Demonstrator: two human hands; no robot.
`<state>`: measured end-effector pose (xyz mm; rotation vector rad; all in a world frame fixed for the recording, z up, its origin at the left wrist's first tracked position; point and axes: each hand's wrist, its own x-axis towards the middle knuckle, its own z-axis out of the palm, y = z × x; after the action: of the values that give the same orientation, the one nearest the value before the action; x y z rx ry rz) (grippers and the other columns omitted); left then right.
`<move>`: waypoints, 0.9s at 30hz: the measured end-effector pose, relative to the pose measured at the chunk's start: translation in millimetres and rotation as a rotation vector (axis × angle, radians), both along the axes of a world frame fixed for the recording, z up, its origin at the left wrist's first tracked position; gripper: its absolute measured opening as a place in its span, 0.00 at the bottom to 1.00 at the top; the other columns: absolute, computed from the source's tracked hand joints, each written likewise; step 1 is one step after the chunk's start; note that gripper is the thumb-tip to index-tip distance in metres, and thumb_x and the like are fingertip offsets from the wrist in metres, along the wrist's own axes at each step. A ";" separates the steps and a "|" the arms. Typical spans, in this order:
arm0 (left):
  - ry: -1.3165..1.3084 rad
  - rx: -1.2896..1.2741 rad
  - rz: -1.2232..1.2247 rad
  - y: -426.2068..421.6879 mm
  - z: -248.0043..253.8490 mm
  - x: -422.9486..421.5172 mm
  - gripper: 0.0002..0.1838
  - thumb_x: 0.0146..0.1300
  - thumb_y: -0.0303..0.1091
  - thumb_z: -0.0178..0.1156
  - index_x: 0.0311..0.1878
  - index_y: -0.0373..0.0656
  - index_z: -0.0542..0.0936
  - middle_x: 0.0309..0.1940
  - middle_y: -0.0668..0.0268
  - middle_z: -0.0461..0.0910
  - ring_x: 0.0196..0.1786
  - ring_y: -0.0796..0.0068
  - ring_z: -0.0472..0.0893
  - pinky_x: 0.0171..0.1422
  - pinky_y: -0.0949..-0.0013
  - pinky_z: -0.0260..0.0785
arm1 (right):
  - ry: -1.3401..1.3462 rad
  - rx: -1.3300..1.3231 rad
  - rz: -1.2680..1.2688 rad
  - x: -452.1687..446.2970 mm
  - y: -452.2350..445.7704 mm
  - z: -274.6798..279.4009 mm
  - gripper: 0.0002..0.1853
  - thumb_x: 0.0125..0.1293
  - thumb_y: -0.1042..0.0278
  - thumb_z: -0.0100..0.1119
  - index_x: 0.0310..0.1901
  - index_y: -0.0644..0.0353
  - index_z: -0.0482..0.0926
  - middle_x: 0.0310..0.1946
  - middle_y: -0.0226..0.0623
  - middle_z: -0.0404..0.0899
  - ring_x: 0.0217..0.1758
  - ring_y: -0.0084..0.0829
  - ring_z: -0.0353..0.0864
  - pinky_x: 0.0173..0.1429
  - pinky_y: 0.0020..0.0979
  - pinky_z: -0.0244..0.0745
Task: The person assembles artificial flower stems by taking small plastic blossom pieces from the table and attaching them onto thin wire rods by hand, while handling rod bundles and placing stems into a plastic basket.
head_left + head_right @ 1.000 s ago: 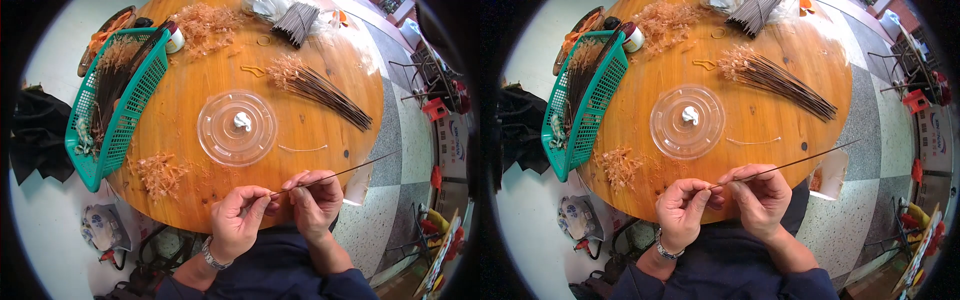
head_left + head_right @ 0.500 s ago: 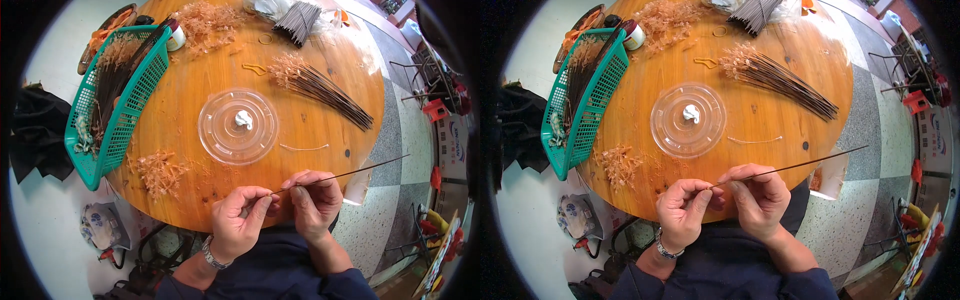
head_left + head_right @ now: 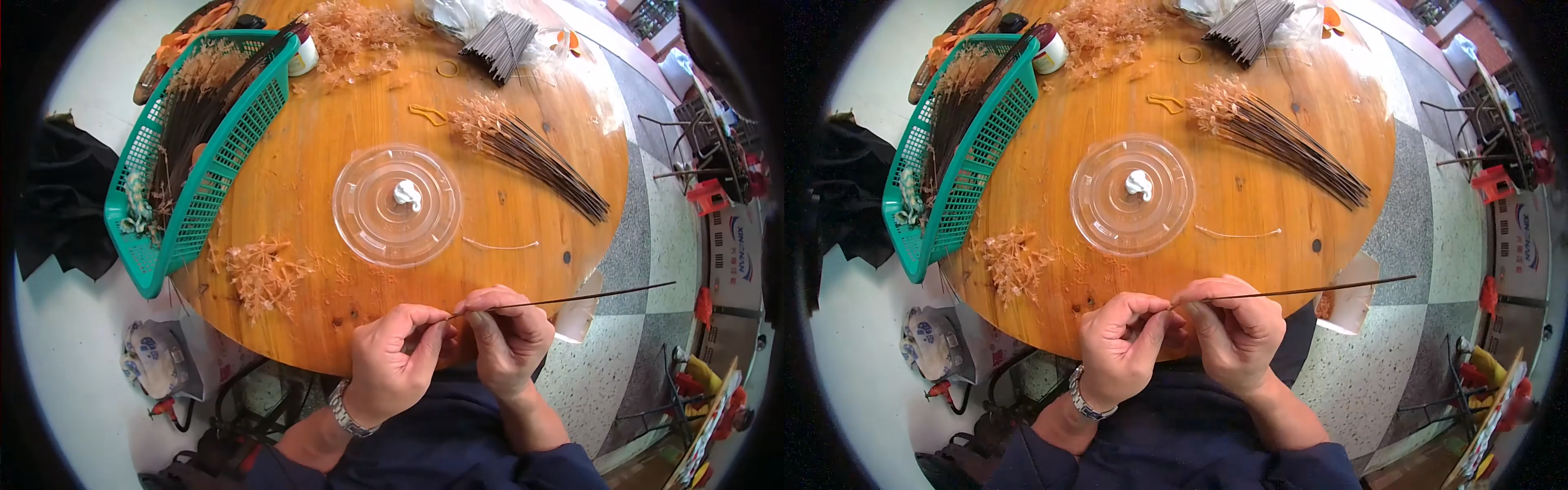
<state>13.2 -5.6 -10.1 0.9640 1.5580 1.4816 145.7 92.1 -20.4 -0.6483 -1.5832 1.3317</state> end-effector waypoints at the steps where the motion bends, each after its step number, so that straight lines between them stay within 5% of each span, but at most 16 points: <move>1: 0.009 0.000 0.001 -0.1 0.4 -0.2 0.04 0.76 0.17 0.60 0.49 0.28 0.81 0.38 0.58 0.90 0.40 0.73 0.91 0.48 0.70 0.86 | -0.003 -0.021 0.010 0.2 -0.1 0.3 0.07 0.66 0.92 0.63 0.43 0.74 0.85 0.39 0.46 0.89 0.39 0.31 0.88 0.47 0.28 0.83; 6: -0.030 0.028 0.020 1.9 -2.9 1.9 0.03 0.76 0.18 0.62 0.48 0.29 0.82 0.37 0.59 0.90 0.39 0.74 0.91 0.47 0.70 0.86 | 0.089 -0.273 -0.014 2.0 -2.1 5.4 0.07 0.68 0.90 0.63 0.44 0.73 0.85 0.40 0.43 0.90 0.40 0.26 0.88 0.47 0.26 0.82; 9: -0.077 0.025 0.010 3.5 -0.9 3.7 0.03 0.76 0.19 0.62 0.48 0.30 0.82 0.36 0.60 0.89 0.39 0.76 0.90 0.47 0.71 0.87 | -0.211 -0.256 -0.193 13.2 -1.4 33.7 0.05 0.69 0.88 0.65 0.43 0.71 0.84 0.38 0.38 0.88 0.37 0.24 0.84 0.45 0.24 0.79; 11: -0.080 0.004 -0.003 2.5 0.0 4.3 0.03 0.76 0.20 0.62 0.48 0.30 0.82 0.36 0.61 0.89 0.39 0.77 0.90 0.47 0.71 0.87 | -0.106 0.148 -0.398 34.3 3.1 10.1 0.08 0.66 0.80 0.73 0.44 0.67 0.84 0.42 0.37 0.83 0.39 0.24 0.77 0.43 0.24 0.71; 13: -0.067 0.024 -0.015 3.0 -1.1 2.4 0.03 0.76 0.20 0.62 0.48 0.29 0.82 0.36 0.61 0.89 0.39 0.77 0.90 0.46 0.71 0.88 | -0.379 0.708 -0.473 46.5 18.0 32.7 0.10 0.63 0.73 0.77 0.45 0.57 0.87 0.46 0.38 0.83 0.45 0.29 0.79 0.55 0.33 0.71; 16: -0.093 0.029 -0.024 -0.2 -2.9 3.4 0.04 0.76 0.21 0.62 0.49 0.29 0.82 0.36 0.61 0.89 0.39 0.77 0.91 0.45 0.71 0.88 | -0.828 1.007 -0.351 39.7 30.7 79.9 0.11 0.58 0.67 0.76 0.43 0.45 0.90 0.48 0.31 0.84 0.48 0.32 0.80 0.69 0.44 0.63; 20: -0.093 0.045 -0.006 1.3 -0.1 1.1 0.06 0.77 0.22 0.62 0.51 0.30 0.83 0.36 0.60 0.89 0.38 0.76 0.91 0.44 0.71 0.88 | -0.876 1.138 -0.147 50.8 53.7 72.2 0.12 0.53 0.70 0.71 0.40 0.42 0.91 0.43 0.17 0.85 0.47 0.25 0.81 0.77 0.47 0.55; 27: -0.219 0.036 0.044 1.4 1.0 1.7 0.08 0.79 0.24 0.61 0.56 0.33 0.81 0.38 0.61 0.88 0.37 0.77 0.90 0.42 0.71 0.87 | -0.825 1.106 -0.131 54.1 85.7 87.4 0.10 0.51 0.74 0.73 0.34 0.46 0.90 0.33 0.19 0.82 0.41 0.25 0.81 0.73 0.46 0.62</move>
<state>14.9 -4.1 -9.1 0.7632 1.4070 1.5933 199.8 177.8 66.9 -0.5635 -2.5049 -0.1079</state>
